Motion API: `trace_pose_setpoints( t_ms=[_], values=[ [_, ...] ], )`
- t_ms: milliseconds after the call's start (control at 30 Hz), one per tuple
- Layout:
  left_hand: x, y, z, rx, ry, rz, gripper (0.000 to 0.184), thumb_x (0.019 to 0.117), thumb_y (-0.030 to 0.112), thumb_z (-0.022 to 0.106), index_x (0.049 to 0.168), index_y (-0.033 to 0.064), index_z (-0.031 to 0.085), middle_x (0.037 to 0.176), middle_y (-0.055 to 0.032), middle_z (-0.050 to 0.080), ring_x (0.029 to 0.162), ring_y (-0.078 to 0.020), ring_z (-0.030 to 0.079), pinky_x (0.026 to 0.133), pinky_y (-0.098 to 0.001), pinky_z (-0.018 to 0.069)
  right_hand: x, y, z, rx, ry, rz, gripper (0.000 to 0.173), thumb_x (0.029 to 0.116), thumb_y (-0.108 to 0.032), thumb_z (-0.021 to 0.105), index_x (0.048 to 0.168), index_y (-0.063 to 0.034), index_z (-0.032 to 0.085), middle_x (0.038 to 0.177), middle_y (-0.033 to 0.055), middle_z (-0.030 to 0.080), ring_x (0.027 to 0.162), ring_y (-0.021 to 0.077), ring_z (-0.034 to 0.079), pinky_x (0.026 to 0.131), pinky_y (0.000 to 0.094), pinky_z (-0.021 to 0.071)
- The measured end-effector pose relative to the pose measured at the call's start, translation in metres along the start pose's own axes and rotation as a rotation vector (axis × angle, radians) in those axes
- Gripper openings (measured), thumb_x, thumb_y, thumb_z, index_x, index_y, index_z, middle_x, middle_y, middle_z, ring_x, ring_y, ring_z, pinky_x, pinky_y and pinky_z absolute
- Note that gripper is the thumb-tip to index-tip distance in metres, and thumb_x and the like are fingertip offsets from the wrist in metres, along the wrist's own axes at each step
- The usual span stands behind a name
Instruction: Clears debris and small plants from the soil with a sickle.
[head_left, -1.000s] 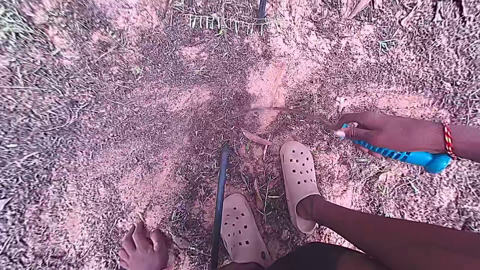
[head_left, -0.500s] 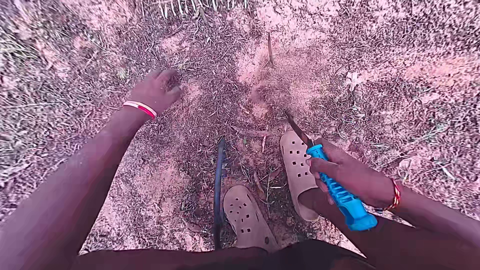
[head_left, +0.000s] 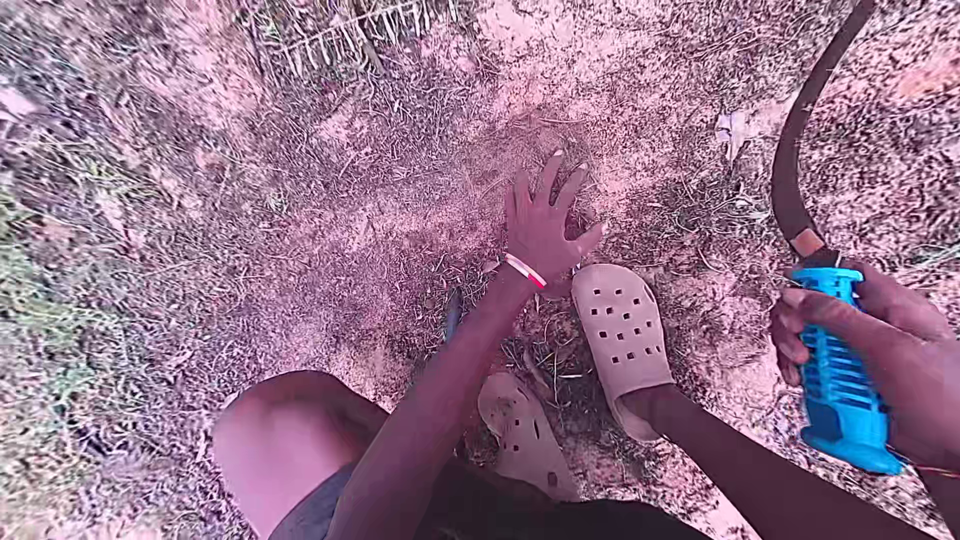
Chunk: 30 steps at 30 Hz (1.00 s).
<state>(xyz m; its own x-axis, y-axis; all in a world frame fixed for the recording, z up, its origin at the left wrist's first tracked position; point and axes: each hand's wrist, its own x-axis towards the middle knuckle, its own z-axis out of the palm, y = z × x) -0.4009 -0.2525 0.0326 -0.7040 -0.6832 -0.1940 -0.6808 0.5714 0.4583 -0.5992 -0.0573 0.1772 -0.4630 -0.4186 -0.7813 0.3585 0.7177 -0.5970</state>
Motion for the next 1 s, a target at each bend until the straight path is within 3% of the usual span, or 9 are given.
trace_pose_setpoints(
  t_ms=[67, 133, 233, 333, 433, 533, 633, 867, 1000],
  values=[
    [-0.005, -0.007, -0.010, 0.168, -0.284, 0.253, 0.064, 0.0844, 0.059, 0.071, 0.144, 0.0364, 0.060, 0.163, -0.0116, 0.042, 0.149, -0.0541, 0.027, 0.110, -0.0793, 0.0223, 0.001, 0.007, -0.006, 0.006, 0.005, 0.009, 0.020, 0.0952, -0.019, 0.049, 0.115, -0.0149, 0.048, 0.064, -0.0070, 0.055, 0.045, 0.0073, 0.057, 0.040, 0.0259, 0.0540],
    [-0.001, -0.018, -0.024, 0.279, -0.462, 0.393, 0.060, 0.0817, 0.046, 0.081, 0.139, 0.0360, 0.064, 0.161, -0.0113, 0.044, 0.150, -0.0548, 0.025, 0.105, -0.0810, 0.0278, 0.001, 0.012, -0.007, -0.005, 0.001, 0.036, 0.026, 0.0943, -0.019, 0.051, 0.119, -0.0141, 0.046, 0.064, -0.0068, 0.055, 0.044, 0.0072, 0.057, 0.040, 0.0257, 0.0535],
    [0.015, -0.045, -0.049, 0.328, -0.437, 0.402, 0.066, 0.0710, 0.033, 0.091, 0.132, 0.0269, 0.069, 0.156, -0.0138, 0.049, 0.145, -0.0522, 0.036, 0.098, -0.0720, 0.0418, -0.003, 0.018, -0.004, 0.005, -0.027, 0.064, 0.030, 0.0926, -0.018, 0.053, 0.121, -0.0130, 0.047, 0.064, -0.0059, 0.056, 0.043, 0.0077, 0.058, 0.038, 0.0258, 0.0534],
    [0.026, -0.087, -0.072, 0.155, -0.054, 0.130, 0.056, 0.0830, 0.044, 0.073, 0.129, 0.0119, 0.069, 0.147, -0.0246, 0.053, 0.138, -0.0529, 0.044, 0.100, -0.0708, 0.0404, -0.006, 0.023, -0.003, 0.000, -0.054, 0.059, 0.032, 0.0920, -0.018, 0.053, 0.122, -0.0135, 0.046, 0.064, -0.0065, 0.057, 0.043, 0.0078, 0.058, 0.037, 0.0260, 0.0533],
    [0.046, -0.133, -0.101, 0.017, 0.275, -0.235, 0.058, 0.0974, 0.046, 0.048, 0.142, 0.0113, 0.059, 0.159, -0.0219, 0.041, 0.150, -0.0456, 0.030, 0.111, -0.0679, 0.0291, -0.008, 0.016, -0.007, -0.028, -0.064, 0.077, 0.032, 0.0948, -0.014, 0.051, 0.126, -0.0133, 0.044, 0.066, -0.0068, 0.057, 0.045, 0.0077, 0.059, 0.039, 0.0260, 0.0541],
    [0.072, -0.151, -0.110, -0.162, 0.264, -0.619, 0.058, 0.1086, 0.046, 0.034, 0.155, 0.0135, 0.046, 0.164, -0.0198, 0.034, 0.153, -0.0390, 0.028, 0.122, -0.0607, 0.0228, -0.007, 0.009, -0.007, -0.019, -0.034, 0.083, 0.027, 0.0963, -0.013, 0.050, 0.123, -0.0126, 0.044, 0.067, -0.0059, 0.057, 0.045, 0.0077, 0.059, 0.039, 0.0260, 0.0544],
    [0.086, -0.112, -0.090, -0.198, 0.162, -0.788, 0.063, 0.1024, 0.061, 0.045, 0.157, 0.0282, 0.045, 0.170, -0.0196, 0.019, 0.155, -0.0486, 0.013, 0.116, -0.0762, 0.0128, -0.002, 0.005, -0.003, -0.007, -0.036, 0.052, 0.025, 0.0965, -0.015, 0.050, 0.121, -0.0139, 0.046, 0.067, -0.0067, 0.057, 0.046, 0.0073, 0.059, 0.040, 0.0257, 0.0544],
    [0.056, -0.055, -0.073, 0.000, -0.057, -0.536, 0.067, 0.0980, 0.057, 0.055, 0.157, 0.0259, 0.044, 0.167, -0.0159, 0.028, 0.151, -0.0481, 0.026, 0.109, -0.0770, 0.0238, 0.001, 0.006, 0.009, -0.049, -0.112, 0.048, 0.030, 0.0928, -0.014, 0.052, 0.123, -0.0135, 0.046, 0.065, -0.0064, 0.058, 0.045, 0.0081, 0.060, 0.039, 0.0260, 0.0541],
    [0.023, -0.060, -0.090, -0.059, -0.249, -0.146, 0.060, 0.0974, 0.056, 0.059, 0.149, 0.0250, 0.056, 0.161, -0.0096, 0.041, 0.148, -0.0398, 0.037, 0.106, -0.0733, 0.0338, 0.001, 0.008, 0.011, -0.054, -0.123, 0.040, 0.032, 0.0927, -0.013, 0.052, 0.123, -0.0128, 0.045, 0.065, -0.0066, 0.057, 0.045, 0.0074, 0.059, 0.039, 0.0255, 0.0537]
  ],
)
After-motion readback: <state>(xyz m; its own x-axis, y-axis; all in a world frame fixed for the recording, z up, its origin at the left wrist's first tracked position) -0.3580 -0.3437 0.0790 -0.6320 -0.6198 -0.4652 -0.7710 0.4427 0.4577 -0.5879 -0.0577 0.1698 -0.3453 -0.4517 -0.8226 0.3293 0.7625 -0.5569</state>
